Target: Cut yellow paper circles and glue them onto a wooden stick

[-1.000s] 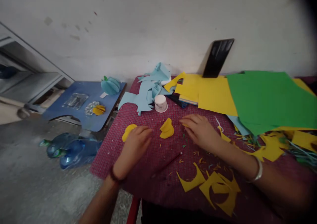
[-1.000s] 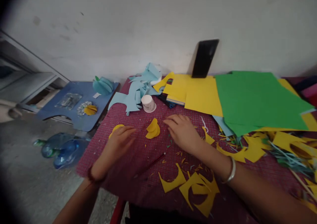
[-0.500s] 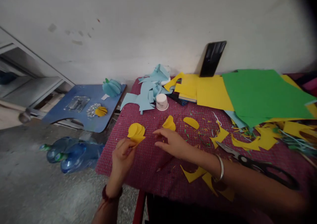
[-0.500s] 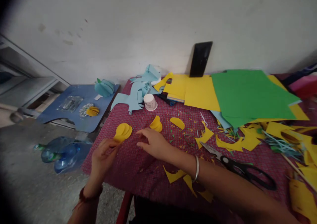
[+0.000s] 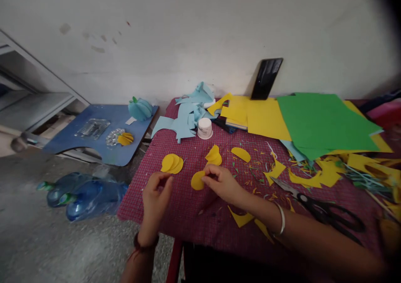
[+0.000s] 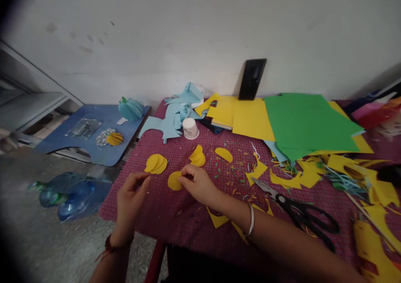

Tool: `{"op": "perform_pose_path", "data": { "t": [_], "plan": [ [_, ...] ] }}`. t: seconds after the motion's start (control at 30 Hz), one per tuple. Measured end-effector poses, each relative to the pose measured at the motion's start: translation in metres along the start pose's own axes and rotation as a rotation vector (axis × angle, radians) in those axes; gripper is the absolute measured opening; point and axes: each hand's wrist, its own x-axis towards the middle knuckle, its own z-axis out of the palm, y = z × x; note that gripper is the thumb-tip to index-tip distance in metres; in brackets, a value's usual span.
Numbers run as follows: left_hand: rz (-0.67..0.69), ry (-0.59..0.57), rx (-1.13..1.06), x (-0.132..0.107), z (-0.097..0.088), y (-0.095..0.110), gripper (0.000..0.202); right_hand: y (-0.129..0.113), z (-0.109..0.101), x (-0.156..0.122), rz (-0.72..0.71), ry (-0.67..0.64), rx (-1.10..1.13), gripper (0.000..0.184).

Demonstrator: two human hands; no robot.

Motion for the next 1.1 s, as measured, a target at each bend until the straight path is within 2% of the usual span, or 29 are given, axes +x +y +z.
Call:
{"op": "perform_pose_path", "data": {
  "t": [0.07, 0.13, 0.23, 0.33, 0.43, 0.5, 0.6, 0.67, 0.7, 0.8, 0.87, 0.93, 0.97, 1.0, 1.1],
  "plan": [
    [0.055, 0.016, 0.255, 0.014, 0.003, -0.016, 0.019, 0.003, -0.003, 0.002, 0.027, -0.006, -0.156, 0.01],
    [0.11, -0.06, 0.366, 0.028, 0.006, -0.029, 0.028, 0.007, -0.008, 0.006, 0.053, -0.055, -0.384, 0.013],
    [0.101, -0.142, 0.346, 0.042, 0.012, -0.045, 0.032, 0.011, -0.017, 0.012, 0.066, -0.144, -0.596, 0.016],
    [0.073, -0.119, 0.294, 0.05, 0.016, -0.054, 0.022, 0.01, -0.022, 0.014, 0.071, -0.157, -0.652, 0.012],
    [0.049, -0.075, 0.251, 0.053, 0.015, -0.059, 0.015, 0.004, -0.025, 0.011, 0.093, -0.138, -0.762, 0.037],
    [0.018, -0.018, 0.228, 0.053, 0.011, -0.056, 0.019, -0.002, -0.026, 0.009, 0.085, -0.09, -0.786, 0.043],
    [-0.038, 0.087, 0.131, 0.043, 0.006, -0.037, 0.021, -0.013, -0.025, 0.005, 0.006, -0.009, -0.61, 0.034],
    [-0.11, 0.124, -0.07, 0.03, 0.006, -0.015, 0.018, -0.019, -0.021, 0.004, -0.025, -0.006, -0.399, 0.028],
    [-0.148, 0.093, -0.189, 0.022, 0.007, -0.002, 0.017, -0.022, -0.018, 0.003, -0.02, -0.026, -0.287, 0.027],
    [-0.213, -0.1, -0.431, -0.005, 0.014, 0.035, 0.017, -0.026, -0.008, 0.001, 0.001, -0.12, 0.052, 0.03],
    [-0.209, -0.266, -0.505, -0.019, 0.018, 0.048, 0.021, -0.027, -0.005, -0.001, -0.008, -0.158, 0.199, 0.019],
    [-0.171, -0.413, -0.46, -0.023, 0.019, 0.047, 0.025, -0.024, -0.006, -0.004, 0.019, -0.144, 0.242, 0.006],
    [-0.144, -0.44, -0.387, -0.02, 0.018, 0.041, 0.026, -0.022, -0.007, -0.005, 0.047, -0.13, 0.231, 0.005],
    [-0.119, -0.415, -0.286, -0.015, 0.017, 0.032, 0.027, -0.02, -0.009, -0.006, 0.078, -0.111, 0.21, 0.006],
    [0.004, -0.173, 0.126, 0.016, 0.013, -0.001, 0.021, -0.011, -0.013, -0.011, 0.134, -0.109, 0.104, 0.007]
  ]
}}
